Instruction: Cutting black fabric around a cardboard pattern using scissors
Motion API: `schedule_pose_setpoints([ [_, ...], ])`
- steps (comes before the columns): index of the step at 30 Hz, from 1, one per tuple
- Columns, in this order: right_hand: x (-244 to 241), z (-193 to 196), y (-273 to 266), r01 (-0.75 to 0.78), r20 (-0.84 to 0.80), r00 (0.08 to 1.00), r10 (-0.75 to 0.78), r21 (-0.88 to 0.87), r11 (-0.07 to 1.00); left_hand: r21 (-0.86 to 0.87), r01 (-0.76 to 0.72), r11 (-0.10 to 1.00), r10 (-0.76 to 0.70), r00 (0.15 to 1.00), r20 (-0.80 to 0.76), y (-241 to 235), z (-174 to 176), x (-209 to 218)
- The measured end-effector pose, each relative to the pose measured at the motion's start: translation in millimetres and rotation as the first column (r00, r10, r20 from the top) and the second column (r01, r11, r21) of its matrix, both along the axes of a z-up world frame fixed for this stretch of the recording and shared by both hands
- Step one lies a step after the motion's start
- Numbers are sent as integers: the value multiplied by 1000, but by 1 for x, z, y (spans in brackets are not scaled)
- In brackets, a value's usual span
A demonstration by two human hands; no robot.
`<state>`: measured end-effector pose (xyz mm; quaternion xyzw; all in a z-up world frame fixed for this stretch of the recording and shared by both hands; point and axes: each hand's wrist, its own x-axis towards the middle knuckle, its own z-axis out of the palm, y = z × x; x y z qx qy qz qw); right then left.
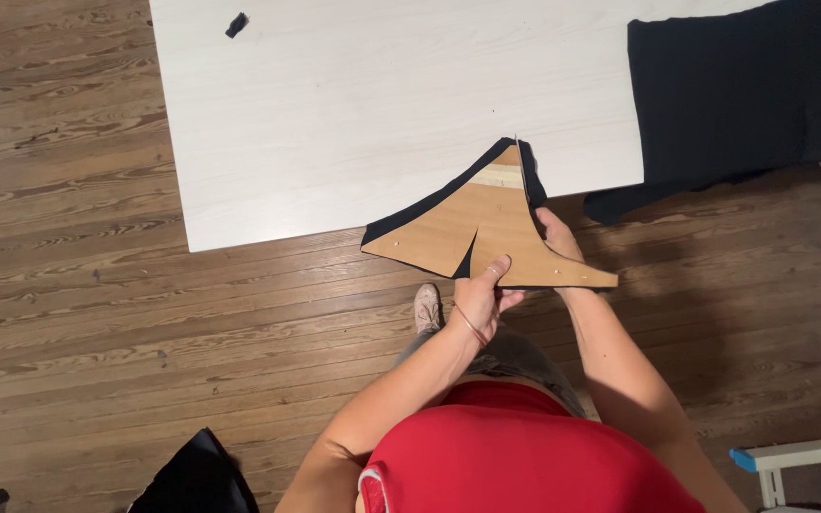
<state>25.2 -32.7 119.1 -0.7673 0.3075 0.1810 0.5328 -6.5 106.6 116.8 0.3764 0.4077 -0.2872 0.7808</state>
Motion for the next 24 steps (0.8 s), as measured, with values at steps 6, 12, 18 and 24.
schedule_pose_setpoints([
  [6, -5, -15, -3, 99, 168, 975, -148, 271, 958, -18, 9, 1000, -8, 1000, 10, 5, 18, 8],
  [12, 28, 70, 18, -116, 476, 878, 44, 124, 985, 32, 74, 997, -80, 938, 339, 27, 84, 21],
  [18, 56, 66, 14, -192, 599, 800, 35, 200, 961, 307, 152, 939, -340, 520, 784, 75, 141, 43],
  [24, 97, 89, 19, -277, 644, 761, 78, 215, 936, 594, 589, 547, -524, -312, 792, 150, 70, 87],
])
